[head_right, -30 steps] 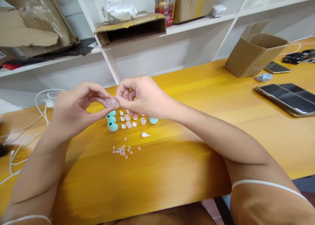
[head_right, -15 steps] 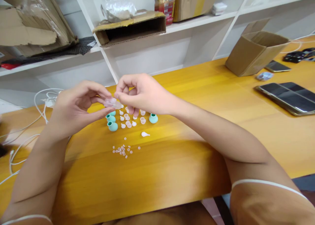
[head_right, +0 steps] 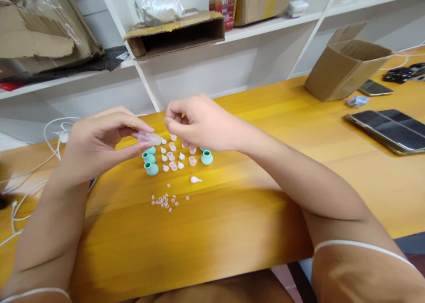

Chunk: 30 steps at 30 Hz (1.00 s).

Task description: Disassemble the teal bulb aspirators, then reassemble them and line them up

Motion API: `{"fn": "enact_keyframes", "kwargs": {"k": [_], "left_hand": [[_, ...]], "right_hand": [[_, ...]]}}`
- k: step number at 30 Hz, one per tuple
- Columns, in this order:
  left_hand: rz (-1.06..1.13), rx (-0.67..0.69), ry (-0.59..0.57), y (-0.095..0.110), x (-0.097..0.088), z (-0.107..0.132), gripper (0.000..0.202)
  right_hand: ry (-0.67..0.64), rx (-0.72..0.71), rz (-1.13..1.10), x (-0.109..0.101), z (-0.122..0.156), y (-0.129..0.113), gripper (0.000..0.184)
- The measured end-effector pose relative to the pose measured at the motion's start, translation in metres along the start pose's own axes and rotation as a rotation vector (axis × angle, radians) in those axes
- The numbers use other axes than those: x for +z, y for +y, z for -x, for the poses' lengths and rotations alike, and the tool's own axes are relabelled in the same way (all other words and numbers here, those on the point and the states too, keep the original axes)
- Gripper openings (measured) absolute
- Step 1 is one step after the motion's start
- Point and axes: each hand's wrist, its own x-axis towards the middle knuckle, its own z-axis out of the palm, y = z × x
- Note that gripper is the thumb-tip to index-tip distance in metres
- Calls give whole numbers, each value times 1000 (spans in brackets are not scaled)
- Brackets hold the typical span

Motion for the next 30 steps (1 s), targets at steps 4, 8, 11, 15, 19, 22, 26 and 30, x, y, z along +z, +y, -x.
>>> {"fn": "enact_keyframes", "kwargs": {"k": [4, 8, 11, 15, 19, 22, 26, 30], "left_hand": [[-32, -8, -51, -6, -1, -2, 14], [-86, -25, -140, -10, -2, -4, 13], [-128, -23, -208, -11, -1, -6, 11], [-166, -27, -314, -14, -1, -6, 13], [-147, -62, -294, -19, -2, -4, 18], [-111, -88, -300, -19, -3, -3, 17], [-105, -102, -300, -16, -4, -3, 14], [-55, -115, -254, -14, -4, -3, 17]], "right_hand": [[-420, 37, 519, -13, 11, -5, 29], [-810, 125, 756, 5, 21, -8, 10], [-842, 61, 923, 33, 25, -8, 17], [-906, 50, 1019, 66, 24, -11, 27], [-895, 71, 1007, 84, 21, -11, 30], [-904, 76, 991, 85, 21, -7, 29], [-853, 41, 922, 65, 25, -10, 19], [-641, 9, 779, 22, 30, -23, 9]]}}
